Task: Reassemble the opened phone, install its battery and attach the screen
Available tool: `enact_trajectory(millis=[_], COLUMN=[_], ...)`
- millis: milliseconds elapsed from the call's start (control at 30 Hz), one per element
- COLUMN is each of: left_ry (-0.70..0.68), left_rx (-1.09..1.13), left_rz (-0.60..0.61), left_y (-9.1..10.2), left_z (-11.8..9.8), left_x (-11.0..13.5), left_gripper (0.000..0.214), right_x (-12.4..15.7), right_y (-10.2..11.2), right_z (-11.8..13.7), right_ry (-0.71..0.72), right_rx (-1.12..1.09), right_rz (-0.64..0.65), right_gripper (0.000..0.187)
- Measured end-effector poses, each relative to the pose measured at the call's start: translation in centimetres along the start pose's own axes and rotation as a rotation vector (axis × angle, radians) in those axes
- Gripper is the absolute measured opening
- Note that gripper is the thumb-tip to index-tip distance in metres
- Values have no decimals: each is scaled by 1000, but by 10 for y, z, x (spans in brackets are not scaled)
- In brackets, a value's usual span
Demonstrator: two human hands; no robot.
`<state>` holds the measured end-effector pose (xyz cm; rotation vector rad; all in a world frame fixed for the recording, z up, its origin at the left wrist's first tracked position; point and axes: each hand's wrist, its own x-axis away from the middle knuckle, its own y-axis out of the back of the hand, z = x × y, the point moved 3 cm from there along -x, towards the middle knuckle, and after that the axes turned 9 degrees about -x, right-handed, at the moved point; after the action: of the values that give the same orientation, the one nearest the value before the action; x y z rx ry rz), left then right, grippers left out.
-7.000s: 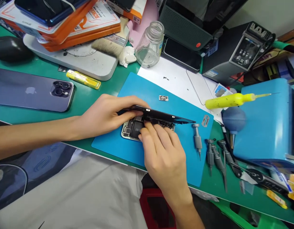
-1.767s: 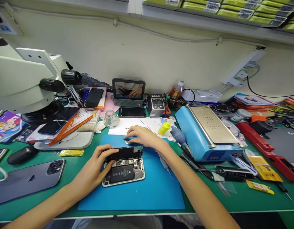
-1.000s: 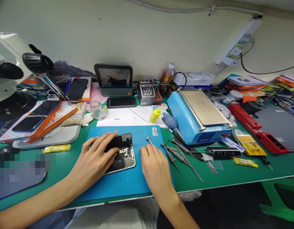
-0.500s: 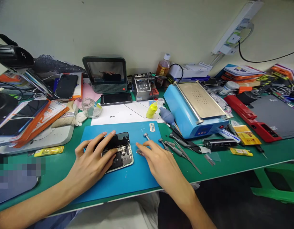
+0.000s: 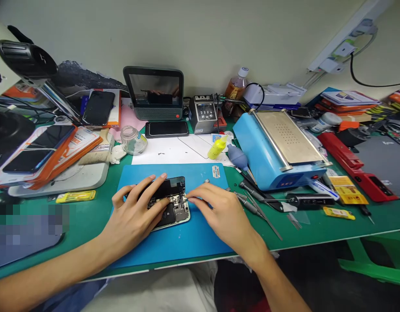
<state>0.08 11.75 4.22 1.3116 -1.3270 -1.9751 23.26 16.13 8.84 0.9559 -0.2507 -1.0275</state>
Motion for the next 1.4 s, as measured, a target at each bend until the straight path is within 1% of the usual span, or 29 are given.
enact_trajectory(millis=[100,167,267,367,533,600,833,1000,1233,1400], left_ry=[-3,-4,-9,-16,-25,-29,-51,-68,-68,-74], left_rx=[3,3,1,-4,25,33,83,114,120,120], left_rz=[0,-2,-4,-7,-117,-135,-142,-138,-109,-80], left_y=[0,0,0,-1,-5,-7,-4,-3,-4,-7], left_z=[1,2,2,3,1,0,1,2,2,3], left_x=[1,1,1,1,1,1,0,1,2,2], left_gripper=[13,14,15,16,13,10,11,21,23,27], right_x=[-10,-15,-19,-21,-21,-21,-19,-19,-20,-18], right_y=[-15,-21,-24,-25,-31,-34,-43,-44,-45,-45], right_z=[9,12,15,15,15,16,15,14,14,13], right_ry=[-17,-20,-19,-15,0,16,52,48,63,103], right_rx=[32,63,100,136,186,196,246,253,257,281], right_rz=[39,79,114,122,126,129,119,90,97,93], right_gripper=[20,19,18,16,14,13,17,15,14,16])
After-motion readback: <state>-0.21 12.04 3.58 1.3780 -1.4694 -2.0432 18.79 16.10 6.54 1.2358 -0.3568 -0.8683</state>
